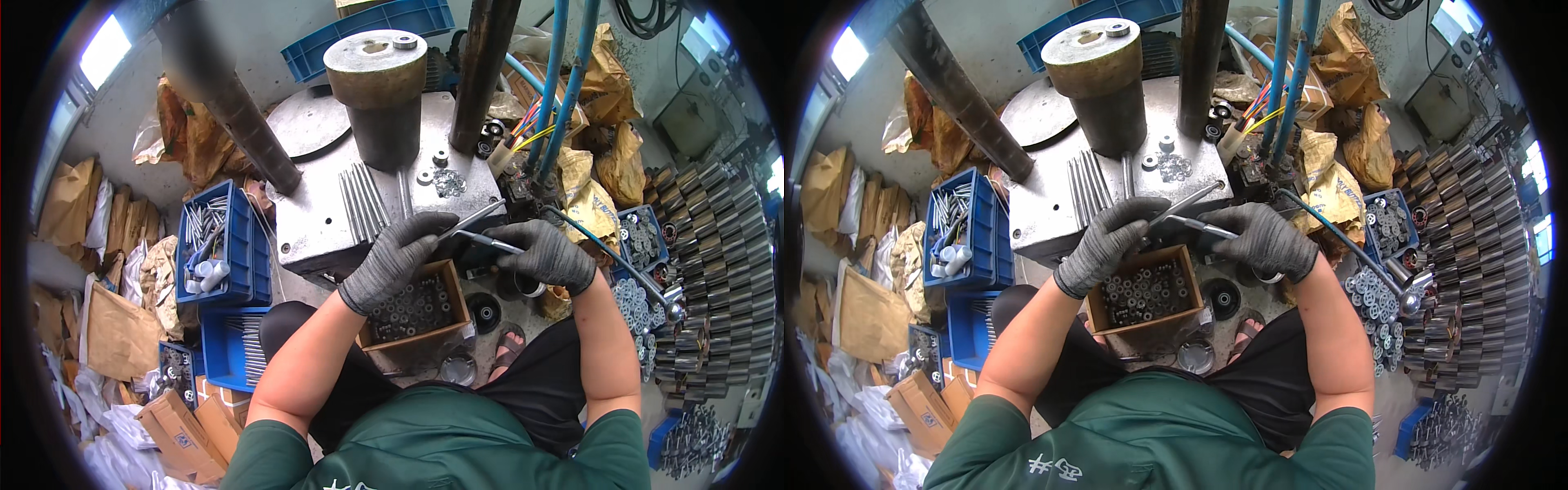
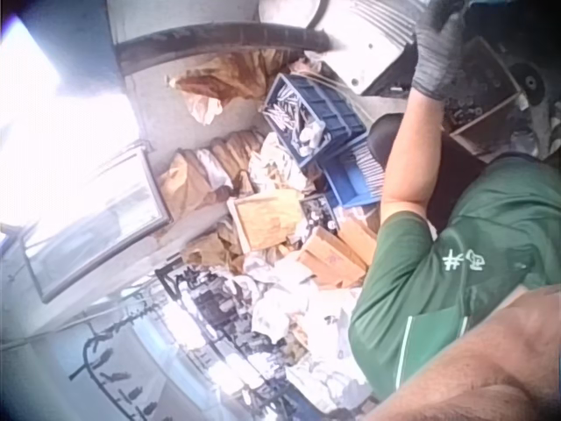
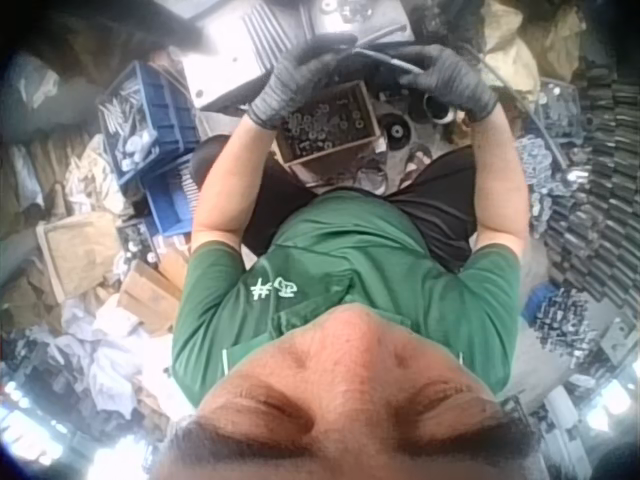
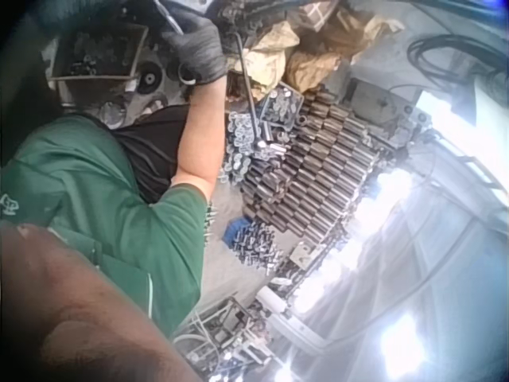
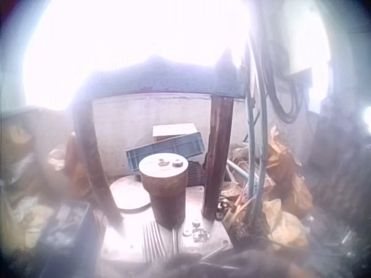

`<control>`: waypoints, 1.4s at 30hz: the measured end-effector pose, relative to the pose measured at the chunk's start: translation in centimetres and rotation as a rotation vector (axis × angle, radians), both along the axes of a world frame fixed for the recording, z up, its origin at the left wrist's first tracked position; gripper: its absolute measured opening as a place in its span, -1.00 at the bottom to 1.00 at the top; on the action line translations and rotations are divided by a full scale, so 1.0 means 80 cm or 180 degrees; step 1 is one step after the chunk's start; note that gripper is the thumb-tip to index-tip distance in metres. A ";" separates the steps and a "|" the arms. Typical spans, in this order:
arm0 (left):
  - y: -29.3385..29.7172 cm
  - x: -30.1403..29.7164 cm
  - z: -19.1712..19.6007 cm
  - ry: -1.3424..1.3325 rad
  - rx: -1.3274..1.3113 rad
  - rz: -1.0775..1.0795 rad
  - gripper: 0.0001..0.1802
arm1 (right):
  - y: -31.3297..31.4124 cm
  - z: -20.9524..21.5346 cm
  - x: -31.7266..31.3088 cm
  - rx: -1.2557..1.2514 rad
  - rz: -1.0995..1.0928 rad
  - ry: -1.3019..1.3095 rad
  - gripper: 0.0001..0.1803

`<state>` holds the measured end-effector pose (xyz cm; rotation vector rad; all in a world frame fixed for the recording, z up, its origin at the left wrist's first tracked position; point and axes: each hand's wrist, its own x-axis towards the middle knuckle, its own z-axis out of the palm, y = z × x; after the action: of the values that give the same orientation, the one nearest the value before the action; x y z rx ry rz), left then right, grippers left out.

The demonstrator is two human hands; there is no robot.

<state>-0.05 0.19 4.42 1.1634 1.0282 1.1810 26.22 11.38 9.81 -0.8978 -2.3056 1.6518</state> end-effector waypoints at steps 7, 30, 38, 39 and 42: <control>0.011 0.008 -0.009 -0.0611 -0.0336 0.0200 -0.57 | -0.001 -0.048 -0.014 0.0112 0.0210 -0.0027 -0.44; 0.023 -0.007 -0.029 -0.3374 -0.0488 -0.0062 -0.41 | -0.003 -0.028 -0.026 -0.2071 0.0314 0.0421 -0.51; 0.026 -0.007 -0.007 -0.3237 -0.0417 0.0671 -0.39 | 0.049 -0.083 -0.038 0.2424 -0.0762 -0.0106 -0.69; 0.025 -0.008 -0.011 -0.3176 -0.0380 0.0628 -0.40 | 0.051 -0.089 -0.044 0.2694 -0.0835 0.0156 -0.66; 0.021 -0.012 -0.027 -0.2793 -0.0127 0.0483 -0.41 | 0.063 -0.101 -0.060 0.2956 -0.0757 0.0038 -0.64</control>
<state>-1.03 1.90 2.26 0.4292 0.4557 1.5690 21.38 16.42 1.71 -0.8459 -2.4117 0.3711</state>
